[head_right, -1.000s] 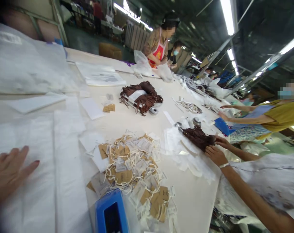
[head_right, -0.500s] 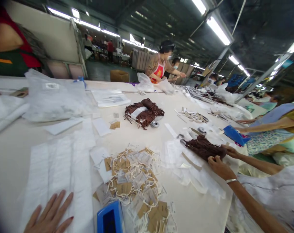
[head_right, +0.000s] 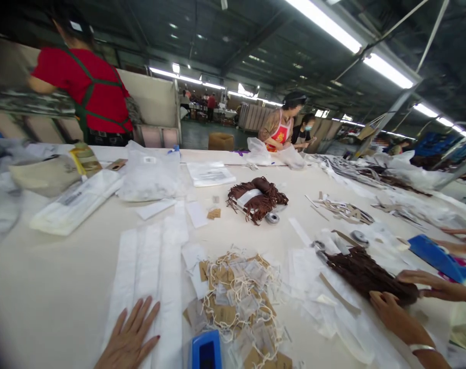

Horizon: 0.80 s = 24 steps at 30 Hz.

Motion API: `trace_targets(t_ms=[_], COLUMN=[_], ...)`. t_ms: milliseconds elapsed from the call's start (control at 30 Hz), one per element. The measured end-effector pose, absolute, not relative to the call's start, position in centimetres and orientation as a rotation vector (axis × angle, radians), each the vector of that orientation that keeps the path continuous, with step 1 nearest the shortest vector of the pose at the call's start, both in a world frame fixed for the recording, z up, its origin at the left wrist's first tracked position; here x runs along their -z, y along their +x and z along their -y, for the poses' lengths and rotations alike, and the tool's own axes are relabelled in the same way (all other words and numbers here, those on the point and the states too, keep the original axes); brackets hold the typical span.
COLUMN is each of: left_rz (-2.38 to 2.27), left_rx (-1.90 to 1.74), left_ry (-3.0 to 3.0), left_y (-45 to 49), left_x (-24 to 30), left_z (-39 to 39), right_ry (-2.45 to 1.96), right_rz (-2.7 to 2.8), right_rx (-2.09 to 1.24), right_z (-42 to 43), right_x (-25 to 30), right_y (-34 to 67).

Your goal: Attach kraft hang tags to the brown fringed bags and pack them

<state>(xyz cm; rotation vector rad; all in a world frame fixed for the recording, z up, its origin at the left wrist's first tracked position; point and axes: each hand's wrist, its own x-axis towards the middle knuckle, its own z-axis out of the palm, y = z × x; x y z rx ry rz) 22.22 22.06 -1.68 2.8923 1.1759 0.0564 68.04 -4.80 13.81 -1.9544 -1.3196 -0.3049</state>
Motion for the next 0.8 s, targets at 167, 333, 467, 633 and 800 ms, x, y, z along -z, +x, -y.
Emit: trace_targets(t_ms=[167,333,467,633,800], left_rz=[-1.136,-1.096,-1.103,-1.087,-1.085], left_rx=[-0.467,-0.663,-0.693,-0.755,-0.739], left_ry=[3.002,3.046,3.013,2.991,3.002], left_y=[22.0,22.1,22.2,22.3,22.1], left_x=[4.1,3.9,3.7,4.1,4.0], left_z=[-22.1,-22.0,-21.9,-21.9,-21.9], right_ry=[-1.749,-1.337,-1.096,-1.419,-1.536], right_rz=[1.626,1.351,1.276,1.297,1.368], right_rx=[-0.155,-0.560,-0.840,-1.016,-1.095], right_z=[11.1,15.8,12.7,4.5,-2.3], right_x=[-12.3,-9.7,-12.7,-18.0,-14.9], right_y=[78.9,81.3,77.3,66.8,51.0])
